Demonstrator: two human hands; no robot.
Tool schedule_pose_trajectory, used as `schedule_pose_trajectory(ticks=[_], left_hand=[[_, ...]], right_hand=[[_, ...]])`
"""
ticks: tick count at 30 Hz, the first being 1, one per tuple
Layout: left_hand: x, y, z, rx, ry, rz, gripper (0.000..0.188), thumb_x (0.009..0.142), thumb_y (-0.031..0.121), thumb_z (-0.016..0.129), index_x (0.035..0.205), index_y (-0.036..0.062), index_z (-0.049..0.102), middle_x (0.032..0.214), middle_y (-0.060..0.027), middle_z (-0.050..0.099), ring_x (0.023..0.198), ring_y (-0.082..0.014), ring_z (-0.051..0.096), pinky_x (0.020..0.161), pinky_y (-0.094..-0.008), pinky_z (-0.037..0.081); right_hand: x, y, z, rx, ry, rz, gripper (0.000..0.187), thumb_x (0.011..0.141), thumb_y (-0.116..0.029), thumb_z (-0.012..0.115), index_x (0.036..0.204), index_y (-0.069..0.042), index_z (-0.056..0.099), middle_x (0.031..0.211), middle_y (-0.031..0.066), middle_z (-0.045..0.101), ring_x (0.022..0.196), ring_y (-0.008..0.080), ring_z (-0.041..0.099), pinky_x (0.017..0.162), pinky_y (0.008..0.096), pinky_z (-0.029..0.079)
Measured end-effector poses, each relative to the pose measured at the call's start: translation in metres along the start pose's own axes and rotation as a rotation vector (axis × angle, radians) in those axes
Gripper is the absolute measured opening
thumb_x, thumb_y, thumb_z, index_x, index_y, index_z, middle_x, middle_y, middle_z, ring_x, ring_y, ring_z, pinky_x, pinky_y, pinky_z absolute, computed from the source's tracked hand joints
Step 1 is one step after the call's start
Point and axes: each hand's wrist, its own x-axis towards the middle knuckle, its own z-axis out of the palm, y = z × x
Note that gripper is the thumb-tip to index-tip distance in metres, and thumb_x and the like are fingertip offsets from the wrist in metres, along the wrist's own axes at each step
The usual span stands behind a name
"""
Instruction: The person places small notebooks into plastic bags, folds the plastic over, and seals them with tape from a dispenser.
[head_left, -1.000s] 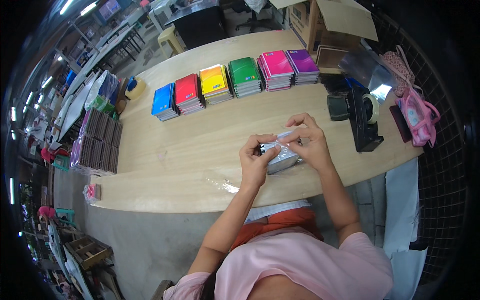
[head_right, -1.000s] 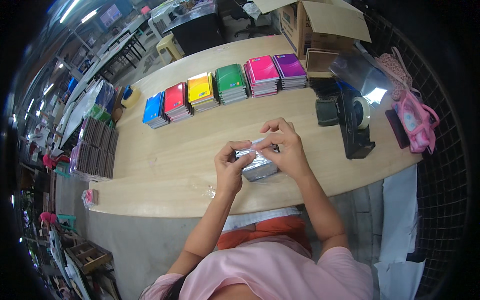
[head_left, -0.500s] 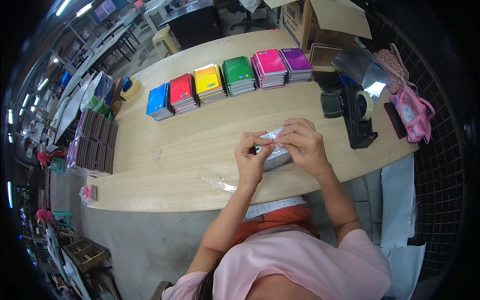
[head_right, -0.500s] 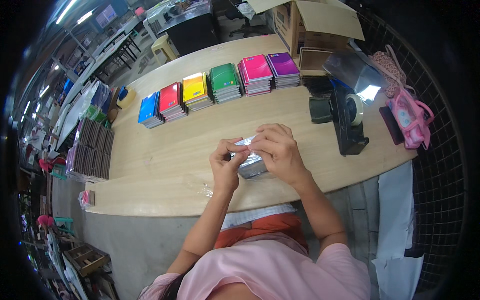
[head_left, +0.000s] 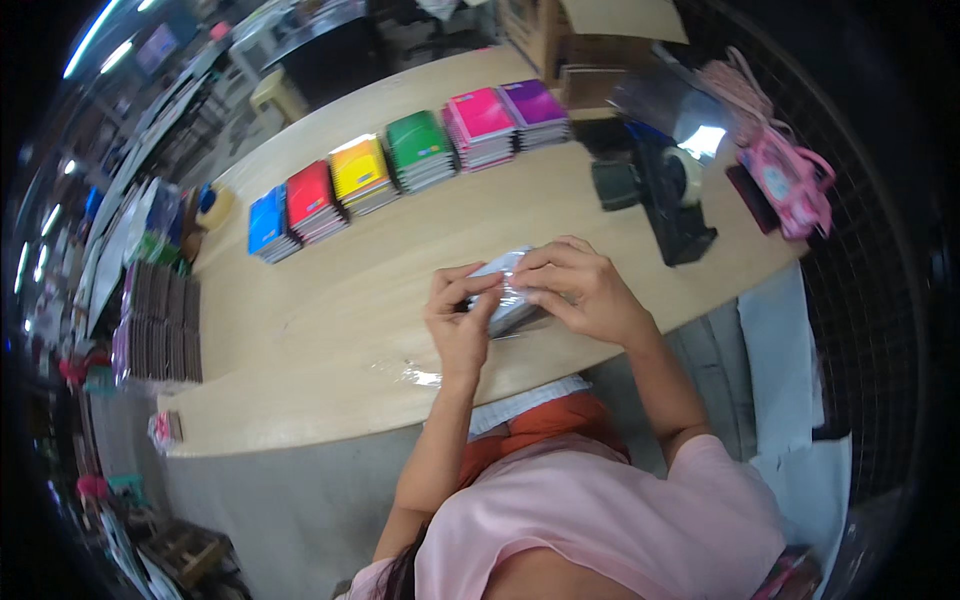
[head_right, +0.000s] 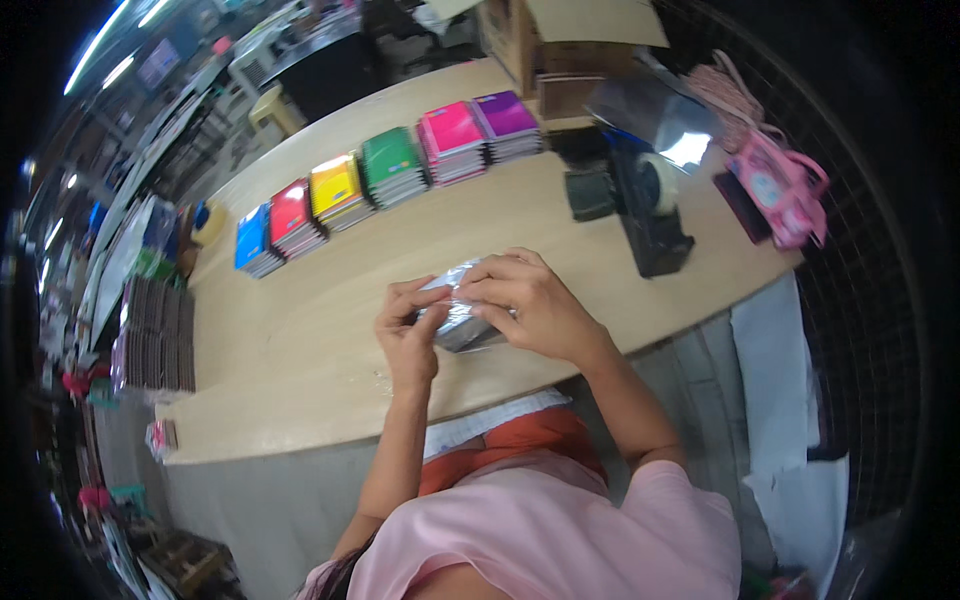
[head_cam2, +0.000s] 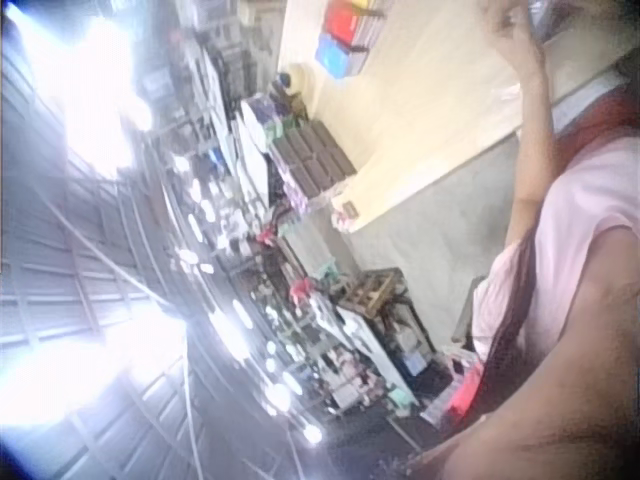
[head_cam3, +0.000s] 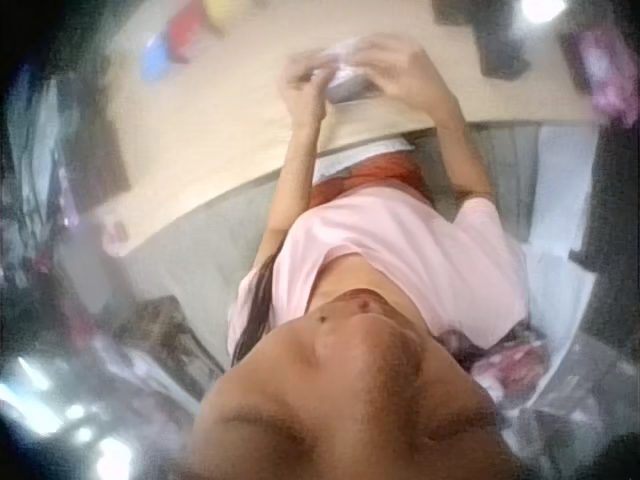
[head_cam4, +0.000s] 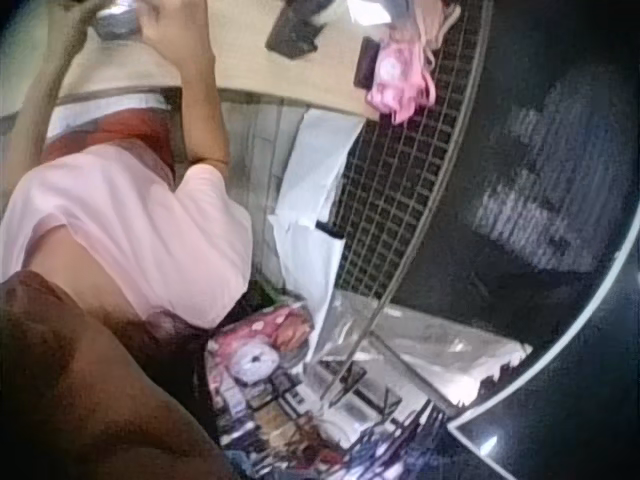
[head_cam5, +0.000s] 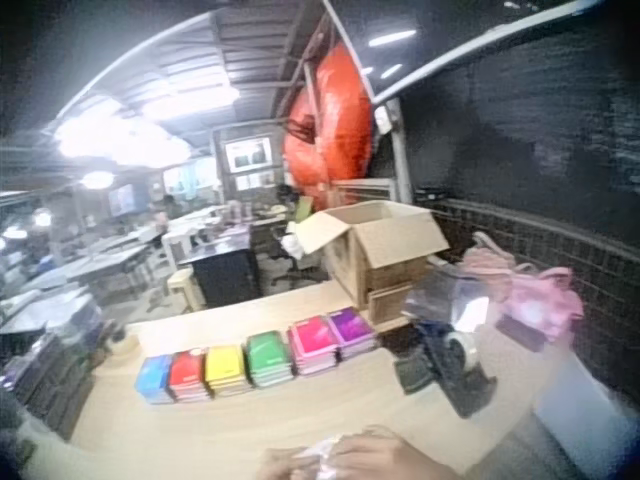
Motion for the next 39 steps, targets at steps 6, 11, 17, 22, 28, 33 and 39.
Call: schedule_pose_trajectory(ticks=[6,11,17,22,28,33,39], left_hand=[[-0.003,0.008,0.005,0.029,0.074,-0.004,0.019,0.072,-0.006,0.068,0.088,-0.0004,0.076,0.100,-0.0126,0.061,0.110,-0.0249,0.058,0.091,-0.0332,0.046],[-0.004,0.004,0.009,0.051,0.080,0.036,0.017,0.074,-0.007,0.067,0.087,-0.0002,0.076,0.097,-0.0107,0.060,0.109,-0.0245,0.057,0.090,-0.0328,0.046],[-0.005,0.003,0.009,0.060,0.086,0.055,0.016,0.075,-0.007,0.067,0.086,0.0003,0.076,0.095,-0.0090,0.059,0.111,-0.0249,0.057,0.089,-0.0328,0.046],[-0.006,-0.001,0.006,0.043,0.101,0.062,0.016,0.075,-0.007,0.069,0.086,0.0018,0.076,0.095,-0.0088,0.059,0.110,-0.0245,0.057,0.089,-0.0329,0.047],[-0.008,0.003,0.008,0.125,0.110,0.110,0.015,0.075,-0.007,0.071,0.084,0.0040,0.076,0.096,-0.0087,0.058,0.106,-0.0239,0.058,0.087,-0.0334,0.047],[-0.012,0.008,0.013,0.159,0.107,0.134,0.015,0.072,-0.004,0.068,0.082,0.0041,0.075,0.092,-0.0089,0.057,0.105,-0.0248,0.057,0.089,-0.0342,0.045],[-0.015,0.006,0.014,0.145,0.111,0.166,0.011,0.074,-0.003,0.069,0.080,0.0054,0.074,0.093,-0.0078,0.054,0.105,-0.0249,0.056,0.087,-0.0349,0.045]], right_hand=[[-0.077,0.115,-0.106,0.126,0.700,0.696,0.023,0.085,-0.011,0.074,0.105,-0.001,0.072,0.095,0.0053,0.069,0.083,0.0128,0.064,0.076,0.0269,0.050],[-0.118,0.178,-0.149,0.482,0.382,1.279,0.023,0.084,-0.029,0.075,0.098,-0.011,0.074,0.095,-0.0007,0.069,0.082,0.0109,0.059,0.077,0.0345,0.044],[-0.120,0.173,-0.134,0.419,0.546,1.159,0.018,0.084,-0.026,0.076,0.089,-0.009,0.072,0.084,0.0015,0.068,0.080,0.0136,0.062,0.075,0.0351,0.045],[-0.132,0.131,-0.114,0.530,0.722,1.206,0.016,0.087,-0.023,0.074,0.093,-0.008,0.069,0.091,0.0024,0.068,0.086,0.0141,0.061,0.078,0.0395,0.047],[-0.164,0.147,-0.061,1.294,0.779,1.303,0.017,0.091,-0.025,0.070,0.099,-0.011,0.067,0.088,0.0028,0.066,0.082,0.0165,0.062,0.076,0.0411,0.051],[-0.101,0.063,-0.013,1.062,0.459,0.905,0.019,0.093,-0.015,0.066,0.108,-0.002,0.068,0.078,0.0049,0.063,0.061,0.0111,0.057,0.056,0.0246,0.048],[-0.012,-0.033,0.003,0.957,0.280,0.685,0.068,0.087,0.000,0.067,0.147,0.001,0.034,0.067,0.0040,0.061,0.055,0.0073,0.053,0.051,0.0203,0.043]])
